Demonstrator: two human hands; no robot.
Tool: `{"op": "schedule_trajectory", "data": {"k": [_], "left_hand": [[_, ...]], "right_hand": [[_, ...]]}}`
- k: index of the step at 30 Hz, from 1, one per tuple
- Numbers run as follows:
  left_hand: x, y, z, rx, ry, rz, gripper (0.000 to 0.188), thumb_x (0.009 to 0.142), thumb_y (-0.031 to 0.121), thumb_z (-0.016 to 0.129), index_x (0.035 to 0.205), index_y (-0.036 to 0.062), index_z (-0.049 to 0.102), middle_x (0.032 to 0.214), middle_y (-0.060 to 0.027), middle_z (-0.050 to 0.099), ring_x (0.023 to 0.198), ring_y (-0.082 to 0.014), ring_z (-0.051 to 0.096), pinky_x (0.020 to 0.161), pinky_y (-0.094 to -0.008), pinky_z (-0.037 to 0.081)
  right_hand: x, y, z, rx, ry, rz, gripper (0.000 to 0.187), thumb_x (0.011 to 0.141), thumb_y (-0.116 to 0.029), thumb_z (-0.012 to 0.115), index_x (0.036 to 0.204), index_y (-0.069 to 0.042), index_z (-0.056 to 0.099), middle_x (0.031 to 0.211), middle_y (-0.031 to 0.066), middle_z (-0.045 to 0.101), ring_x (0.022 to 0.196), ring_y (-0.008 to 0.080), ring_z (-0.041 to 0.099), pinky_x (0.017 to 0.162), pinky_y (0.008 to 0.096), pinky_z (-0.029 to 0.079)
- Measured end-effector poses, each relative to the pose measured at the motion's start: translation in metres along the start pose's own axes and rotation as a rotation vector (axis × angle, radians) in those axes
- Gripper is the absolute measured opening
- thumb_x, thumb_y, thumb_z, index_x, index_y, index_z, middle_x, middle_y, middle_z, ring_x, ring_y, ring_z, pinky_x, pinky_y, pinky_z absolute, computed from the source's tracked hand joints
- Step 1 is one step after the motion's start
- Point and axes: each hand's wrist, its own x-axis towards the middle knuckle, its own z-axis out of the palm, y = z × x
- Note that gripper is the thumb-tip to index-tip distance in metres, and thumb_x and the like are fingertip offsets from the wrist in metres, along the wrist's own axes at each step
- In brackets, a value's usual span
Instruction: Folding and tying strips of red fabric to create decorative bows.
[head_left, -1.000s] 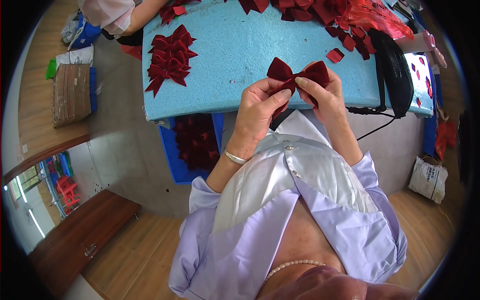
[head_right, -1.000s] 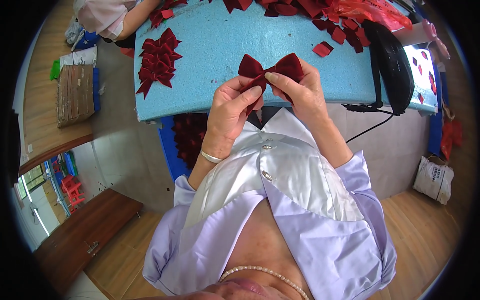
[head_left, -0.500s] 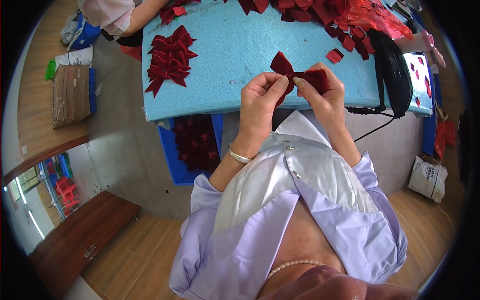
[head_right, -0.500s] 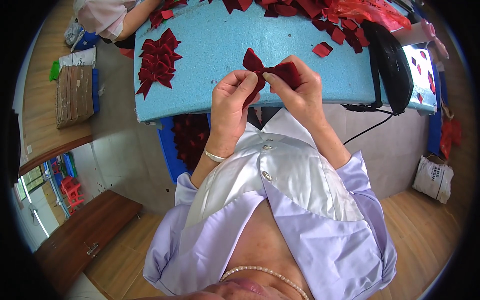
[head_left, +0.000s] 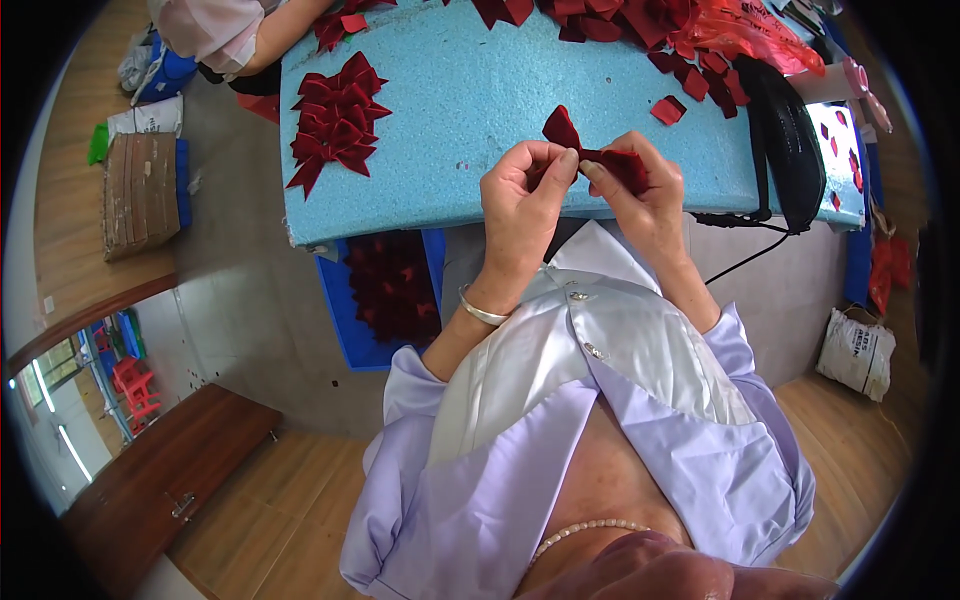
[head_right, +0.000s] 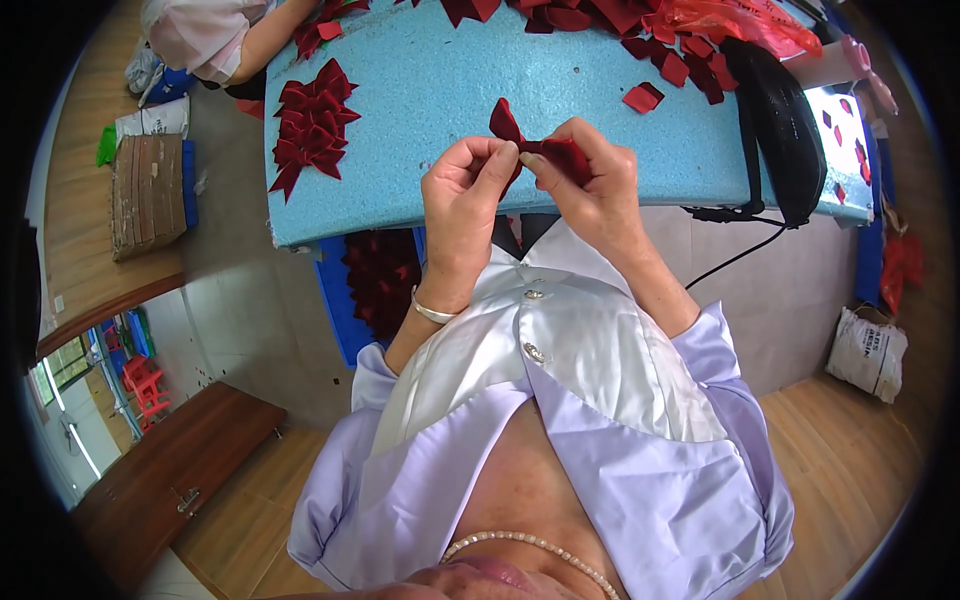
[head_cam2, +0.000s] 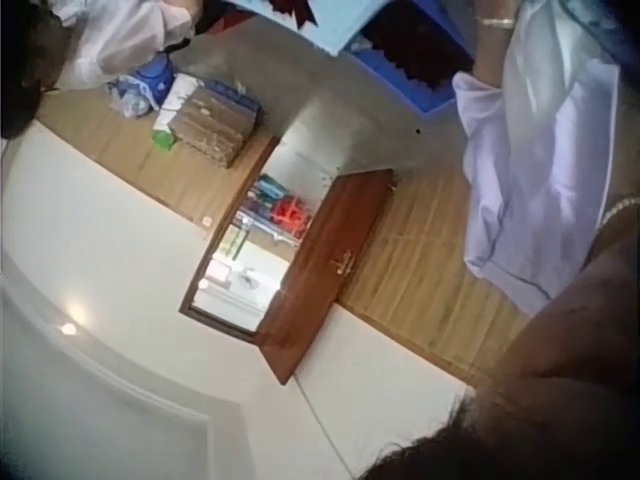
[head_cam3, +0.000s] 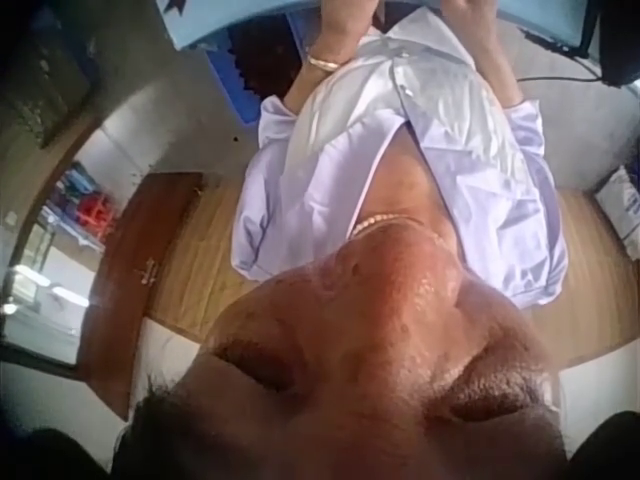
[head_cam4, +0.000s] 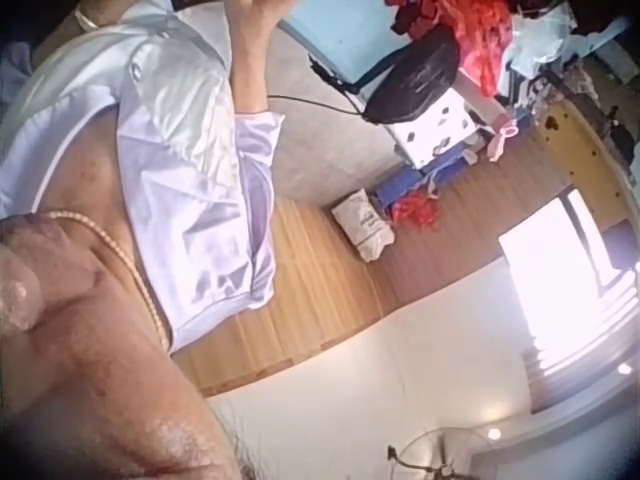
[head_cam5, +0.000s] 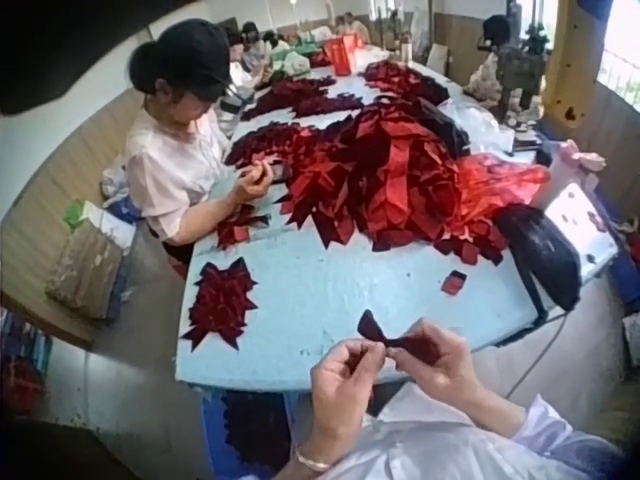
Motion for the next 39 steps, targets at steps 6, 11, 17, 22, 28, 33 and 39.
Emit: {"op": "schedule_trajectory", "data": {"k": [6, 11, 17, 22, 28, 33, 39], "left_hand": [[0.007, -0.003, -0.010, -0.344, -0.132, -0.288, 0.016, 0.091, 0.016, 0.064, 0.087, 0.0011, 0.061, 0.077, -0.0010, 0.060, 0.062, -0.0060, 0.048, 0.057, -0.0217, 0.040], [0.005, -0.008, -0.013, -0.858, -0.354, -0.513, 0.017, 0.092, 0.020, 0.063, 0.091, 0.0033, 0.060, 0.078, -0.0016, 0.059, 0.062, -0.0066, 0.047, 0.056, -0.0231, 0.038], [-0.002, -0.014, -0.026, 0.219, -0.164, -0.275, 0.013, 0.091, 0.012, 0.060, 0.098, 0.0017, 0.060, 0.086, -0.0046, 0.062, 0.076, -0.0102, 0.057, 0.069, -0.0253, 0.047], [0.004, 0.004, -0.019, -0.306, -0.114, -0.219, 0.022, 0.089, 0.008, 0.059, 0.109, -0.0004, 0.056, 0.100, -0.0071, 0.063, 0.086, -0.0143, 0.060, 0.080, -0.0285, 0.049], [0.008, 0.001, -0.021, -0.380, -0.232, -0.276, 0.033, 0.084, 0.001, 0.065, 0.114, -0.0009, 0.053, 0.103, -0.0103, 0.064, 0.086, -0.0145, 0.060, 0.076, -0.0260, 0.049], [0.010, 0.009, -0.021, -0.340, -0.231, -0.253, 0.041, 0.079, -0.006, 0.068, 0.115, 0.0001, 0.050, 0.105, -0.0118, 0.065, 0.083, -0.0135, 0.061, 0.070, -0.0246, 0.050], [0.007, 0.002, -0.016, -0.303, -0.107, -0.079, 0.043, 0.079, -0.005, 0.069, 0.117, -0.0009, 0.049, 0.105, -0.0119, 0.065, 0.084, -0.0139, 0.061, 0.071, -0.0246, 0.050]], "right_hand": [[-0.001, 0.005, -0.001, -0.081, -0.040, -0.048, 0.007, 0.084, 0.001, 0.066, 0.085, 0.002, 0.059, 0.069, 0.0046, 0.062, 0.063, 0.0084, 0.059, 0.055, 0.0213, 0.046], [0.000, 0.001, -0.002, 0.482, -0.069, 0.285, 0.009, 0.089, -0.007, 0.063, 0.084, -0.002, 0.058, 0.066, 0.0043, 0.058, 0.055, 0.0069, 0.051, 0.047, 0.0207, 0.035], [0.000, -0.001, -0.001, 0.576, 0.054, 0.410, 0.015, 0.092, -0.016, 0.061, 0.087, -0.003, 0.059, 0.064, 0.0040, 0.057, 0.050, 0.0059, 0.044, 0.044, 0.0199, 0.028], [-0.001, 0.004, -0.003, 0.464, 0.014, 0.311, 0.015, 0.093, -0.016, 0.060, 0.088, -0.003, 0.060, 0.064, 0.0040, 0.057, 0.049, 0.0058, 0.043, 0.043, 0.0206, 0.029], [-0.003, 0.006, 0.001, 0.408, 0.038, 0.254, 0.011, 0.091, -0.012, 0.063, 0.088, 0.000, 0.064, 0.064, 0.0003, 0.058, 0.052, 0.0039, 0.045, 0.045, 0.0207, 0.031], [0.000, 0.009, -0.007, 0.466, 0.009, 0.239, 0.010, 0.091, -0.011, 0.062, 0.088, -0.001, 0.063, 0.066, 0.0011, 0.057, 0.048, 0.0041, 0.040, 0.042, 0.0202, 0.026], [0.000, 0.007, -0.004, 0.619, 0.070, 0.349, 0.013, 0.094, -0.015, 0.059, 0.089, -0.003, 0.062, 0.063, 0.0003, 0.055, 0.046, 0.0040, 0.038, 0.041, 0.0208, 0.023]]}}
